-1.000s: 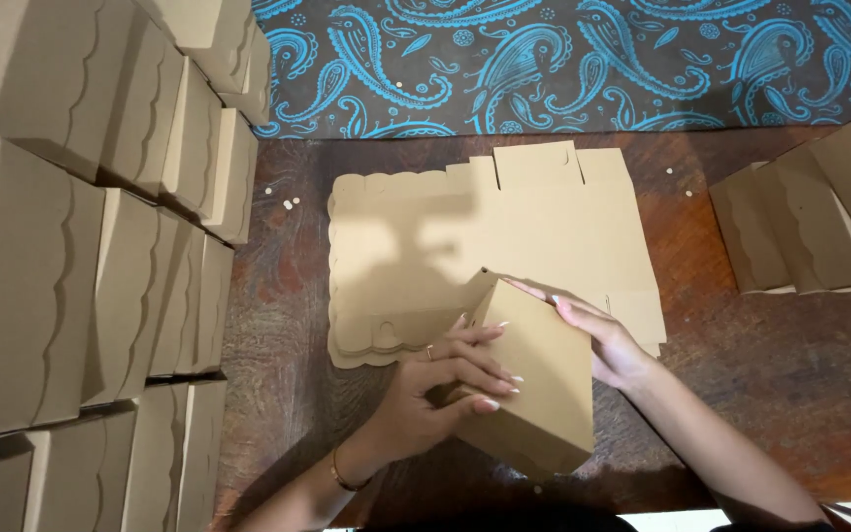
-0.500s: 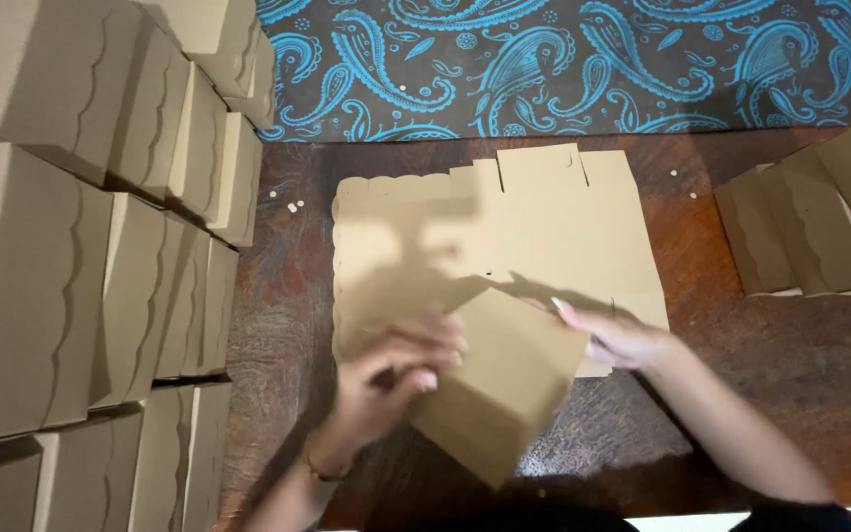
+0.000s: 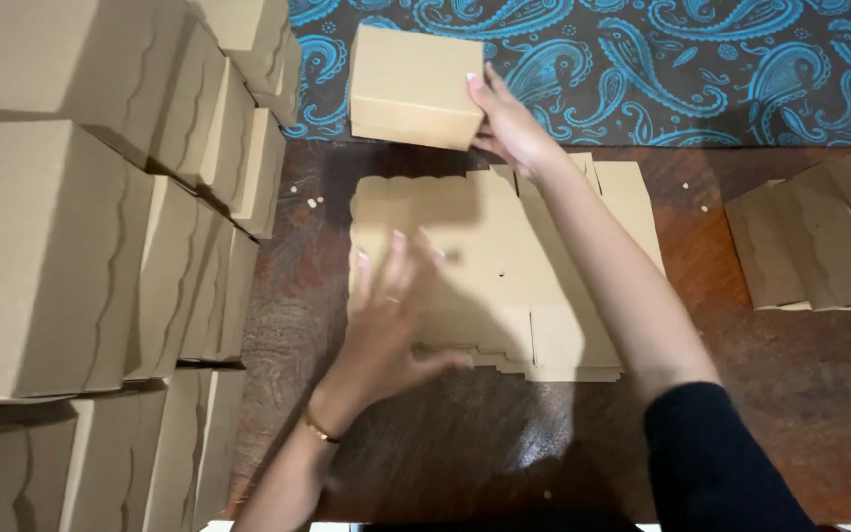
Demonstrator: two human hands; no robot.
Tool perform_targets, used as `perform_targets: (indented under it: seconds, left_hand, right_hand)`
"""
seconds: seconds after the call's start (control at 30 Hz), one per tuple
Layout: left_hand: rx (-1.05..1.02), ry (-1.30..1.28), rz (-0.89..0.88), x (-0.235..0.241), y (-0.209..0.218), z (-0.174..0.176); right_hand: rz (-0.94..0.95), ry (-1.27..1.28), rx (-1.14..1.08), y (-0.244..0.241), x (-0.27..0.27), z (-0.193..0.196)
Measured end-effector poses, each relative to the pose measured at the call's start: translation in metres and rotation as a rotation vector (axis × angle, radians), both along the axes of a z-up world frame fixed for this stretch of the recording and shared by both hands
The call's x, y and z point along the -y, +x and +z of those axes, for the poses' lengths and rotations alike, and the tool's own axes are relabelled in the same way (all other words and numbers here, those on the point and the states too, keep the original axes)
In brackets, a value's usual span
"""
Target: Folding flat cardboard templates into small boxes and stacking them on a table.
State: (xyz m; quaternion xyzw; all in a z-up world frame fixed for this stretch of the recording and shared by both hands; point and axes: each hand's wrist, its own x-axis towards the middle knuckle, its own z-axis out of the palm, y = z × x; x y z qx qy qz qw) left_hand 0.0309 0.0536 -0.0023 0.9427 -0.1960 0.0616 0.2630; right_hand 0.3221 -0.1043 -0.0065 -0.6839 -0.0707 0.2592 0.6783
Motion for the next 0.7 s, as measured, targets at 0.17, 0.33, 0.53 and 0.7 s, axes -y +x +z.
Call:
perform_targets:
  seconds: [0.17,0.33,0.53,0.7]
  left_hand:
    - [0.149,0.355,-0.023,0.009,-0.003,-0.028]
    - [0.091,0.327,0.029,0.001,0.006,-0.042]
    - [-0.058,0.325,0.201,-0.012,0.004,-0.037]
    - [-0.251,0.200,0.345,-0.021,0.005,-0.034]
  right_hand:
    - [-0.045,-0.076,-0.019,0.034,-0.031,-0.023]
    - [-0.131,-0.392,0.219,0.041,-0.045,-0.019]
    - [-0.186,-0.324,0.672,-0.024,-0.018,-0.001]
    - [-0.007,-0.501,0.981,-0.151,0.065,0.058]
